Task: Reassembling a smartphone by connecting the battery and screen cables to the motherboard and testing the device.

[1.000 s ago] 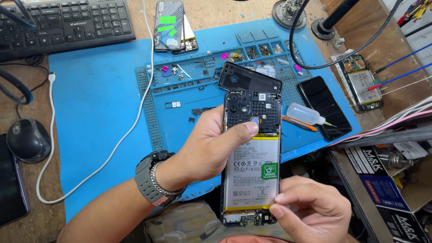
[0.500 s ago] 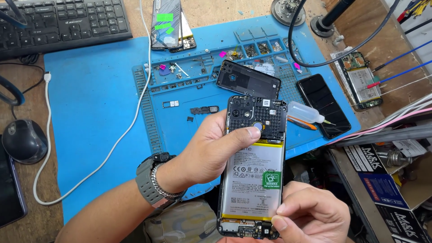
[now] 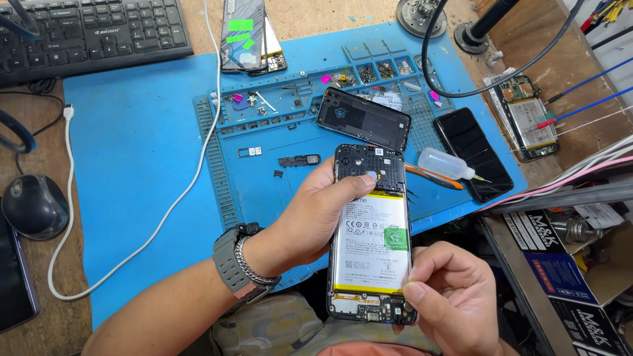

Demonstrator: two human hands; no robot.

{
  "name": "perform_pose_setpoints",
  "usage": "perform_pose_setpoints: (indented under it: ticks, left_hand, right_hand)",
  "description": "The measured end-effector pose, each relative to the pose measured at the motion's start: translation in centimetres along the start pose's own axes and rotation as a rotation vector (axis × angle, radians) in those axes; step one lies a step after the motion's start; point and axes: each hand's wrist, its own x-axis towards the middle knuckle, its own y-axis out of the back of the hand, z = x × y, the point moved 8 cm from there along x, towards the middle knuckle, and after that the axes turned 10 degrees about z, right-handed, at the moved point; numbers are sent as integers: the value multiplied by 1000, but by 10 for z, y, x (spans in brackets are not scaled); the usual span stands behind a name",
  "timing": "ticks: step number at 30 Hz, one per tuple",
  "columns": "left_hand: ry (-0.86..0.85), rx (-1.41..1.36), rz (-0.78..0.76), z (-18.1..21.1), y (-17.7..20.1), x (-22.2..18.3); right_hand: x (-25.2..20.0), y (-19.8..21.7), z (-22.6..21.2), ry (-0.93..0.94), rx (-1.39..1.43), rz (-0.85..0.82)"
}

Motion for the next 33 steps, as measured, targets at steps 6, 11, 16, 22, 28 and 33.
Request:
perform_pose_setpoints:
  ticks: [6, 11, 16, 22, 28, 33]
  left_hand:
    - [58, 36, 91, 0, 3, 0]
    - [82, 60, 157, 1, 6, 2]
    - [70, 150, 162, -1, 8, 3]
    - [113, 151, 138, -7, 9, 5]
    - [66, 166, 155, -3, 8, 3]
    - [-154, 137, 10, 23, -6, -12]
  right_hand:
    - [-1, 10, 14, -119, 16, 21]
    - [0, 13, 18, -148, -25, 43]
    - [1, 18, 21, -190, -61, 69]
    - [3, 20, 24, -188, -37, 70]
    - [2, 16, 21, -182, -4, 40]
    - [0, -3, 4, -33, -8, -87]
